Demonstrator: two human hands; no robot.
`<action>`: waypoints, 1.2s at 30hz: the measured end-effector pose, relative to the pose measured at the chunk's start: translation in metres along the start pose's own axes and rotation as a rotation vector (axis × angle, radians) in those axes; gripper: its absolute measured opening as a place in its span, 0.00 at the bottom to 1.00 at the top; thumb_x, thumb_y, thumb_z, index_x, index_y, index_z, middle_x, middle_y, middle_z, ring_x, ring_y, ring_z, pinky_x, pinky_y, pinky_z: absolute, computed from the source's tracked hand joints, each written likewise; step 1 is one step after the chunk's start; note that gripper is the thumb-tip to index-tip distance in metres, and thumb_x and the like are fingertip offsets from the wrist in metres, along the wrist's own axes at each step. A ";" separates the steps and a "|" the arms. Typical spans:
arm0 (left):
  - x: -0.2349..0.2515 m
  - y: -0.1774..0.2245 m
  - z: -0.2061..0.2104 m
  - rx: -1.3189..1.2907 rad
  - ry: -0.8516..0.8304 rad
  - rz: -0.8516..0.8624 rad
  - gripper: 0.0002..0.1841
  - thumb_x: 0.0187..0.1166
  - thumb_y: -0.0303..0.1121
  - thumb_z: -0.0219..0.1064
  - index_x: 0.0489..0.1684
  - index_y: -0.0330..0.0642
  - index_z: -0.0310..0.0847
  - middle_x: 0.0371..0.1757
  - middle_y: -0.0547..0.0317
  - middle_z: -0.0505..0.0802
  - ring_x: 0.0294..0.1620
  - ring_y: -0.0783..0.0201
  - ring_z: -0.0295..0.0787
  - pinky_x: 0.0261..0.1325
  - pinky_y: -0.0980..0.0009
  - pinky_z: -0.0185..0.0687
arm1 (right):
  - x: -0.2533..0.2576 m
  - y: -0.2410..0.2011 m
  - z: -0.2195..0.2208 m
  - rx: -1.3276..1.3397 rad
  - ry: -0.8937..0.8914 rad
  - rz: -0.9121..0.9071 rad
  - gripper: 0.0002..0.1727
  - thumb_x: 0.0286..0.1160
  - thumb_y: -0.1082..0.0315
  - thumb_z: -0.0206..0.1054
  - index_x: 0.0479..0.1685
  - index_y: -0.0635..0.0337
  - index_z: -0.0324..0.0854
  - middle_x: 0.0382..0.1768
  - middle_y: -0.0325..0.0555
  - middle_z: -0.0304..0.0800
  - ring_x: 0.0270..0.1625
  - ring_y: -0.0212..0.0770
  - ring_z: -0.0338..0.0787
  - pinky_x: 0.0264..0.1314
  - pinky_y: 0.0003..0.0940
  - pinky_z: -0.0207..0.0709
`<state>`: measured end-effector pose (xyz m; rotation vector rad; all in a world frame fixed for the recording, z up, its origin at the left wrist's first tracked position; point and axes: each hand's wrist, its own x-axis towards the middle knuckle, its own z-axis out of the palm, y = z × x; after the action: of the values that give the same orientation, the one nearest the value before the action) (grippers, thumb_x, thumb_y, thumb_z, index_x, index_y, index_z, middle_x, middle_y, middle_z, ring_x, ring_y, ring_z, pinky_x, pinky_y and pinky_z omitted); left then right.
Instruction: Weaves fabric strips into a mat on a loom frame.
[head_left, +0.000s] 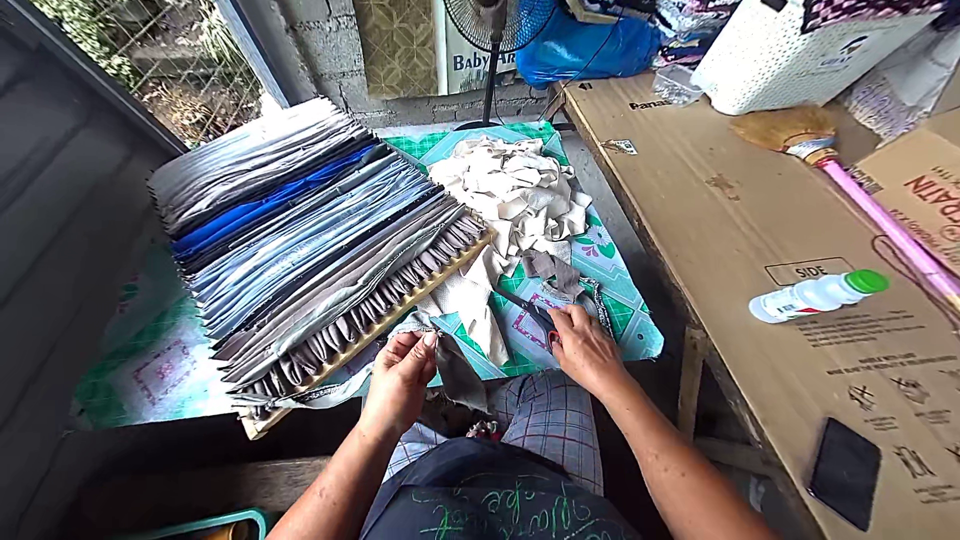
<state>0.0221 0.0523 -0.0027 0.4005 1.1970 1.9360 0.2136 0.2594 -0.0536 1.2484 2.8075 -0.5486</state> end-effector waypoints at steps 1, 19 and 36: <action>0.000 0.000 0.002 -0.024 -0.003 -0.018 0.09 0.82 0.22 0.58 0.36 0.43 0.83 0.26 0.64 0.88 0.21 0.79 0.77 0.28 0.83 0.75 | 0.003 -0.003 0.001 -0.028 0.005 -0.016 0.31 0.77 0.74 0.65 0.84 0.61 0.71 0.79 0.70 0.72 0.73 0.74 0.79 0.71 0.68 0.72; -0.003 -0.003 0.019 -0.174 -0.118 -0.106 0.08 0.76 0.23 0.68 0.28 0.42 0.93 0.23 0.61 0.92 0.22 0.77 0.85 0.29 0.83 0.81 | -0.082 -0.029 -0.014 0.479 0.359 -0.488 0.37 0.60 0.39 0.78 0.58 0.62 0.83 0.52 0.54 0.88 0.43 0.41 0.88 0.39 0.37 0.84; -0.012 -0.010 0.021 -0.124 -0.169 -0.119 0.06 0.72 0.22 0.72 0.29 0.42 0.94 0.24 0.60 0.93 0.23 0.77 0.87 0.30 0.82 0.83 | -0.080 -0.047 -0.006 0.283 0.411 -0.546 0.29 0.69 0.42 0.71 0.55 0.58 0.84 0.46 0.48 0.90 0.38 0.41 0.89 0.34 0.36 0.80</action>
<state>0.0472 0.0578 0.0010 0.4096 0.9655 1.8241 0.2345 0.1748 -0.0205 0.6514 3.5467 -0.8092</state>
